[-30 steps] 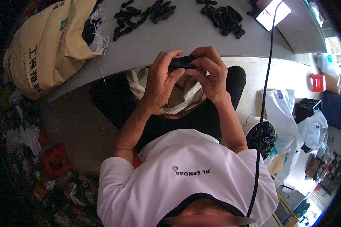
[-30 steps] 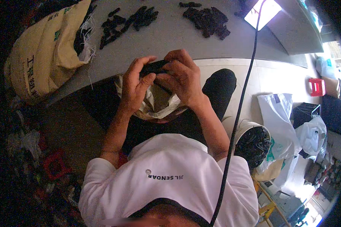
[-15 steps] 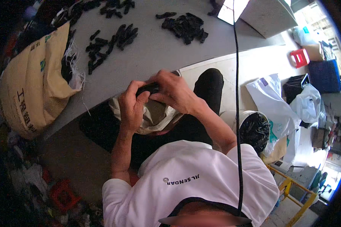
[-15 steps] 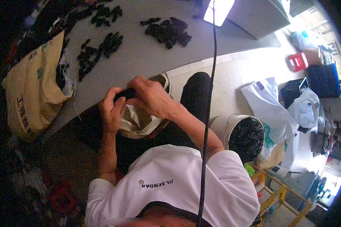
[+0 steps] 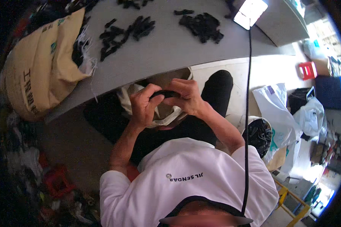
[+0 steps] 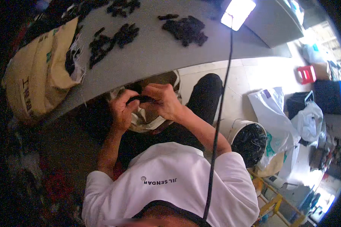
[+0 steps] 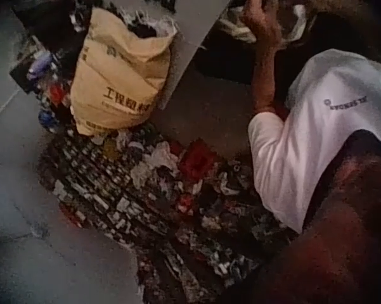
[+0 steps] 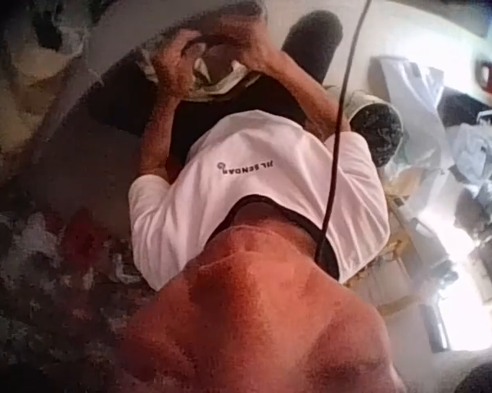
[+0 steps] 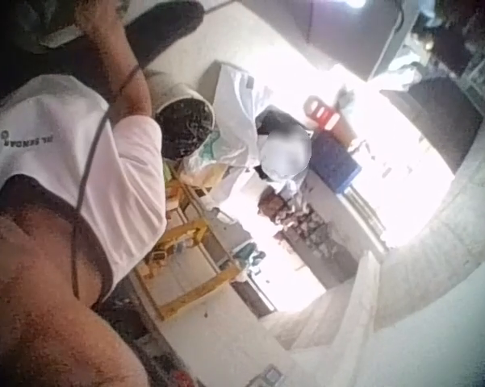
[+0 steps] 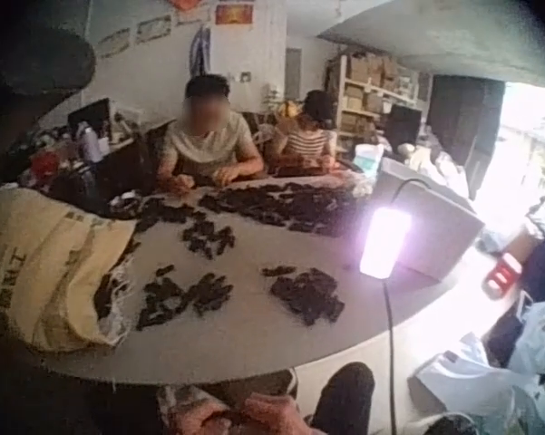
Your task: The person repeatedly picks up plastic components from the table, connects them together by hand, and drops the assembled parts into a bag.
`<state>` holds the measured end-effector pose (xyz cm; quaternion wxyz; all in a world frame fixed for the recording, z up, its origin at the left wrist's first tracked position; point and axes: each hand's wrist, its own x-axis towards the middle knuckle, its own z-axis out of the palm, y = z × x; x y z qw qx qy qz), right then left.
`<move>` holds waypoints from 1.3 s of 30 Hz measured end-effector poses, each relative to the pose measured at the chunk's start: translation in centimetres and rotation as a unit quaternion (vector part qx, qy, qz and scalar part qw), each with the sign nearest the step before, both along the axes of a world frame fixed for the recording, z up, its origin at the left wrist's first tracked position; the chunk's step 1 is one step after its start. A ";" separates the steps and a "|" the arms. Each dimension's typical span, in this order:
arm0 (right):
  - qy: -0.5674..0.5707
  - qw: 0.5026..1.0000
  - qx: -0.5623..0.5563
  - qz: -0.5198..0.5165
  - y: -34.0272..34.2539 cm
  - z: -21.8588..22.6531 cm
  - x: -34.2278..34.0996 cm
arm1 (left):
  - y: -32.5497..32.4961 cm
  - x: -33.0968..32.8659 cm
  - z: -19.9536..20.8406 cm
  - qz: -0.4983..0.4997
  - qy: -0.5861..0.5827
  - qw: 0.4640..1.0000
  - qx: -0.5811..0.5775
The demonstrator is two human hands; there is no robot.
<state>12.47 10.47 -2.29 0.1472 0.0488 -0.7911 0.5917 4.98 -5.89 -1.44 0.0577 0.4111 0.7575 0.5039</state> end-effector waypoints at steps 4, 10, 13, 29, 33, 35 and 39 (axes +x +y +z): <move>0.050 0.998 0.007 0.025 -0.1 -0.8 -0.1 | -0.2 -0.1 -0.2 -0.023 -0.017 1.000 -0.011; -0.055 0.984 0.171 -0.007 -1.1 -5.2 -0.9 | 1.7 -5.2 0.6 0.106 0.200 0.970 -0.094; -0.062 0.969 0.237 -0.031 -0.4 -3.8 -2.1 | 4.4 -10.3 -0.3 0.197 0.321 0.918 -0.121; -0.080 0.708 0.647 -0.271 10.6 0.6 -15.4 | 7.0 -11.7 -2.9 0.116 0.294 0.944 -0.098; -0.008 0.719 0.638 -0.276 10.5 -2.3 -16.4 | 6.8 -10.0 -1.7 0.116 0.054 0.991 0.033; 0.114 0.723 0.612 -0.299 9.2 -2.3 -16.8 | 5.9 -9.7 -1.2 0.129 -0.100 0.984 0.074; 0.074 0.799 0.564 -0.195 7.1 -0.9 -16.1 | 5.1 -9.5 -1.4 0.095 -0.228 0.958 0.147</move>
